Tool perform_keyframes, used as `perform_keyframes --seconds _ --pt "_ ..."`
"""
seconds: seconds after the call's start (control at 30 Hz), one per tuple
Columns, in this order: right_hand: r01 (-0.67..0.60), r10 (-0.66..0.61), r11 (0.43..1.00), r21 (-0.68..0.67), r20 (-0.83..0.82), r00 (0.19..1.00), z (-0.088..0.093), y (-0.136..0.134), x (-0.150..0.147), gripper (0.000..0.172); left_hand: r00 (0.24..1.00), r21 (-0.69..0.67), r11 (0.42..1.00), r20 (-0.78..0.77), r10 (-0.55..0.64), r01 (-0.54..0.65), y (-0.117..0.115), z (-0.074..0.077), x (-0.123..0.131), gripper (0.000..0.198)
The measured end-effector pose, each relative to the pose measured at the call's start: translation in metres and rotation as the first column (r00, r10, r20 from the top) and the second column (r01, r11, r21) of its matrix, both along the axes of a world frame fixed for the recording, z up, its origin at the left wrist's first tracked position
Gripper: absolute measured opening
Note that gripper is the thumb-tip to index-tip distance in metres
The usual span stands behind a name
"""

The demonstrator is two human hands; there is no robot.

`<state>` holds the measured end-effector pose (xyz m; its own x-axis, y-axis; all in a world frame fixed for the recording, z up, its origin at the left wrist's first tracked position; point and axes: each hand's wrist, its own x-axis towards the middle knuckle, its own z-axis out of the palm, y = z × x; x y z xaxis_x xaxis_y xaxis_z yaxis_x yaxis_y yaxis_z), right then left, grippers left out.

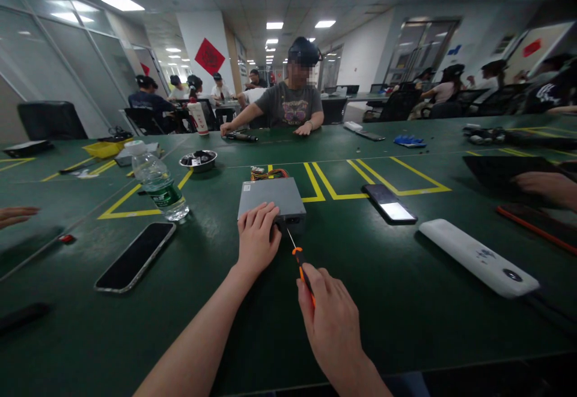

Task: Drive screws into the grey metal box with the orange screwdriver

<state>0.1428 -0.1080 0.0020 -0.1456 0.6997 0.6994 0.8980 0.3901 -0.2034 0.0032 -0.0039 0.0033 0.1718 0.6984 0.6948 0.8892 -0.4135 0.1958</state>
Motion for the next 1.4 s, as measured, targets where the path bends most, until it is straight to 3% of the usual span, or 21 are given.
perform_keyframes --seconds 0.17,0.4,0.6,0.8,0.97,1.2,1.4 --pt "-0.022 0.023 0.995 -0.095 0.001 1.0 0.004 -0.003 0.002 0.033 1.0 -0.001 1.0 -0.009 0.002 -0.002 0.0 0.0 0.001 0.035" --pt "-0.041 0.04 0.998 0.045 0.036 0.999 0.003 -0.004 -0.004 0.018 1.0 0.005 1.0 -0.018 0.0 0.0 0.0 0.0 0.001 0.035" --pt "0.062 -0.053 0.987 -0.146 0.064 0.997 -0.002 -0.002 0.002 0.022 0.999 0.01 1.0 -0.033 0.013 -0.013 0.0 -0.001 0.001 0.034" --pt "-0.011 0.004 0.962 -0.273 -0.027 1.0 -0.006 -0.002 -0.006 0.023 0.999 0.012 1.0 -0.036 0.023 -0.023 0.0 -0.001 0.002 0.034" --pt "-0.045 -0.031 0.916 -0.399 -0.181 0.983 0.0 -0.002 -0.005 0.018 0.999 0.014 1.0 -0.025 0.024 -0.024 0.0 -0.001 0.002 0.034" --pt "-0.032 -0.038 0.952 -0.306 -0.22 0.975 0.001 -0.004 -0.002 0.021 1.0 0.012 1.0 -0.016 0.014 -0.014 0.0 -0.001 0.002 0.033" --pt "-0.068 -0.043 0.928 -0.366 -0.288 0.957 0.0 -0.003 -0.003 0.023 1.0 0.01 1.0 -0.012 0.02 -0.02 -0.001 0.0 0.002 0.034"
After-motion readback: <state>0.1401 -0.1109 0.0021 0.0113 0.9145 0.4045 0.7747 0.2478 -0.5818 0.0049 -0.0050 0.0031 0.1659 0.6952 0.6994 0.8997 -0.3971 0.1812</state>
